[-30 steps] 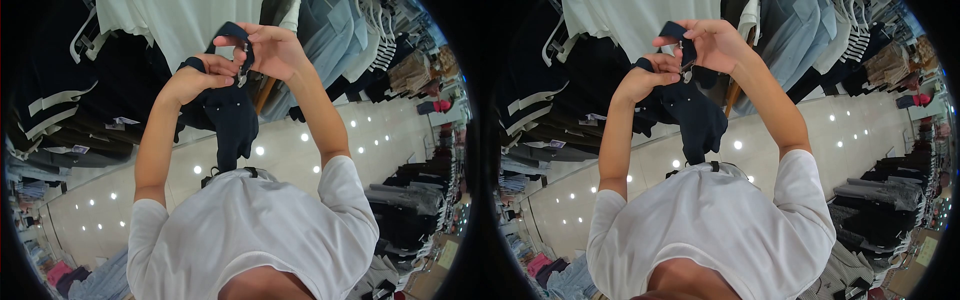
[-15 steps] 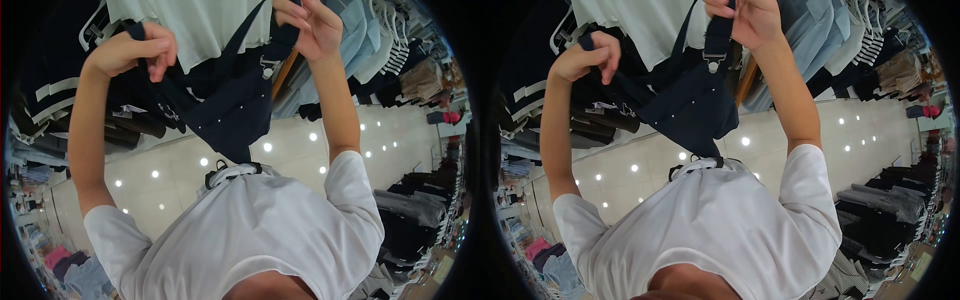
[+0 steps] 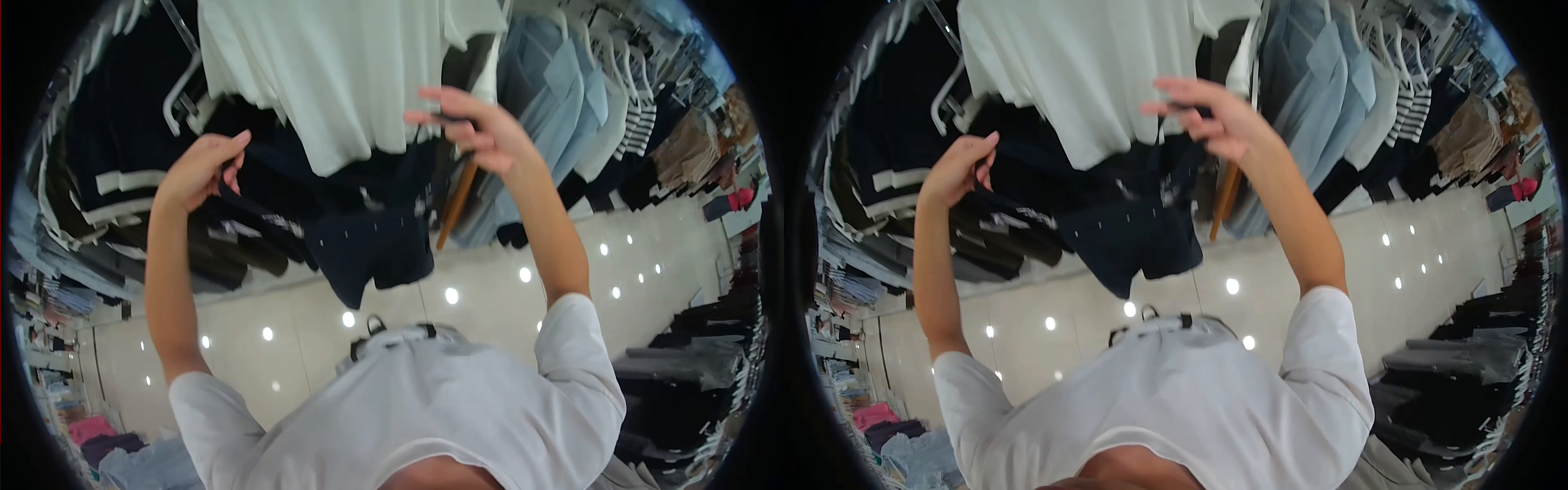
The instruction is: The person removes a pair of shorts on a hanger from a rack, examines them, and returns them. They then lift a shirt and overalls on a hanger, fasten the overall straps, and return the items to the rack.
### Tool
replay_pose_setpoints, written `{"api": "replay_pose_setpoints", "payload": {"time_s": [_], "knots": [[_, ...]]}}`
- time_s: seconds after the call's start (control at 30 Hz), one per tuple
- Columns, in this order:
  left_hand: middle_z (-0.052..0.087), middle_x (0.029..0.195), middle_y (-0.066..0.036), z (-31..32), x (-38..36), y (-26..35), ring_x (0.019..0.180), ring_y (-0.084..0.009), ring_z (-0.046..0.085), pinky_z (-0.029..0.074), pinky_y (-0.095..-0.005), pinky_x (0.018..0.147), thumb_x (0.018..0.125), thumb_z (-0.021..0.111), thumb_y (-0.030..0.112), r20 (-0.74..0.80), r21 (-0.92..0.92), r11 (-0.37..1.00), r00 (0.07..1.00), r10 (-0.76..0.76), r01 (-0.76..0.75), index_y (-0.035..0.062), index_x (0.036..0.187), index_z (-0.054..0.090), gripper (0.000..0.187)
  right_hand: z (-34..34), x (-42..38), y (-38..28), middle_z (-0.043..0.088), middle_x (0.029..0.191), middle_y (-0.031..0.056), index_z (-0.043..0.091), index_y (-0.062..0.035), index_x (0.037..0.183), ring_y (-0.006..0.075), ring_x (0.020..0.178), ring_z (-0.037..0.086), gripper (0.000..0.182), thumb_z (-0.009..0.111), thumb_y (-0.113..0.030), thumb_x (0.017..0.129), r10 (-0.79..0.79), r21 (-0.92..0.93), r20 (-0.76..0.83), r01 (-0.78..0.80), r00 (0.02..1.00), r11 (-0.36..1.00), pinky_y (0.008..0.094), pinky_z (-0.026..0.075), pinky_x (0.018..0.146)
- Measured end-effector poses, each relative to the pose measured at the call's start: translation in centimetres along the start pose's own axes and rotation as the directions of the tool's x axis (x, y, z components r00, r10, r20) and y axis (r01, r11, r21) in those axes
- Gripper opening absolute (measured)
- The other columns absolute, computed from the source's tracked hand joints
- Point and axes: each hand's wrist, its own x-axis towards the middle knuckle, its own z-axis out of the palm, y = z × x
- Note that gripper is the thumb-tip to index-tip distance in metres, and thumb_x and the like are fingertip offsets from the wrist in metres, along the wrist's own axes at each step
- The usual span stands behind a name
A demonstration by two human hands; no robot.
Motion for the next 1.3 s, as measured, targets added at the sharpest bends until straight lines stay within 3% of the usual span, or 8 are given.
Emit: {"api": "replay_pose_setpoints", "payload": {"time_s": [0.23,0.43,0.77,0.87,0.97,1.07,1.1,1.3], "knots": [[0.060,0.122,-0.019,0.9,0.4,0.1,0.094,-0.0218,0.067,0.059,-0.0344,0.076,0.090,0.053,0.006,-0.282,-0.777,0.434,0.869,0.407,-0.456,-0.0055,0.128,0.050,0.039,3.5,1.4,-2.9,0.056,0.124,0.0291,0.049,0.0076,0.128,0.0262,0.100,0.063,0.049,0.047,-0.014,0.084,-0.362,-0.276,0.266,0.430,0.893,0.859,0.0355,0.052,0.089],[0.048,0.139,-0.014,0.7,2.3,2.6,0.098,-0.0249,0.067,0.060,-0.0239,0.067,0.088,0.049,-0.012,-0.570,-0.374,0.351,0.511,0.643,-0.858,-0.0007,0.133,0.045,0.047,5.3,2.4,-7.1,0.061,0.125,0.0171,0.054,0.0017,0.127,0.0270,0.104,0.066,0.056,0.041,0.021,0.076,-0.370,-0.708,0.414,0.550,0.832,0.443,0.0351,0.055,0.087],[0.050,0.137,-0.017,-4.4,5.4,6.6,0.114,-0.0319,0.059,0.055,-0.0392,0.091,0.087,0.067,0.002,-0.686,0.119,0.206,0.070,0.724,-0.971,-0.0057,0.126,0.051,0.043,6.6,6.1,-7.0,0.071,0.093,0.0158,0.057,0.0049,0.107,0.0086,0.047,0.054,0.023,0.056,0.001,0.084,-0.927,-0.730,-0.063,0.616,0.370,0.296,0.0208,0.037,0.039],[0.056,0.131,-0.018,-5.4,5.7,6.0,0.113,-0.0302,0.060,0.051,-0.0426,0.096,0.091,0.064,0.014,-0.725,-0.058,0.451,0.348,0.594,-0.890,-0.0059,0.118,0.059,0.033,5.7,6.0,-7.1,0.071,0.089,0.0108,0.063,0.0034,0.103,0.0076,0.048,0.051,0.020,0.061,-0.003,0.084,-0.877,-0.748,-0.139,0.531,0.460,0.397,0.0226,0.038,0.042],[0.066,0.110,-0.013,-6.6,5.9,5.6,0.102,-0.0207,0.064,0.049,-0.0336,0.090,0.089,0.068,0.025,-0.623,-0.076,0.589,0.499,0.602,-0.805,-0.0048,0.111,0.065,0.037,4.4,6.8,-8.0,0.069,0.082,0.0030,0.067,0.0014,0.101,0.0074,0.053,0.053,0.018,0.064,-0.008,0.085,-0.944,-0.990,0.096,0.127,0.317,-0.058,0.0235,0.040,0.049],[0.069,0.102,-0.010,-7.9,6.3,5.6,0.095,-0.0164,0.066,0.050,-0.0271,0.081,0.084,0.073,0.026,-0.545,-0.115,0.701,0.634,0.548,-0.704,-0.0038,0.109,0.067,0.040,2.0,10.6,-9.9,0.065,0.077,-0.0002,0.068,-0.0004,0.105,0.0074,0.059,0.055,0.021,0.064,-0.013,0.088,-0.945,-0.865,0.261,0.483,0.199,-0.137,0.0234,0.042,0.055],[0.070,0.100,-0.010,-8.0,6.4,5.9,0.094,-0.0159,0.066,0.049,-0.0267,0.080,0.084,0.073,0.027,-0.548,-0.102,0.710,0.635,0.544,-0.697,-0.0035,0.109,0.067,0.040,2.4,10.5,-9.9,0.068,0.092,0.0059,0.065,0.0008,0.111,0.0121,0.088,0.064,0.027,0.065,-0.018,0.092,-0.928,-0.844,0.170,0.535,0.330,0.035,0.0212,0.047,0.080],[0.068,0.091,-0.008,-8.2,9.5,9.8,0.088,-0.0140,0.064,0.047,-0.0246,0.079,0.079,0.076,0.039,-0.631,0.174,0.829,0.586,0.509,-0.532,-0.0014,0.109,0.068,0.052,0.5,14.8,-12.8,0.067,0.088,0.0072,0.067,0.0007,0.103,0.0127,0.072,0.062,0.022,0.061,-0.019,0.095,-0.972,-0.505,-0.004,0.838,0.235,0.205,0.0231,0.047,0.061]]}}
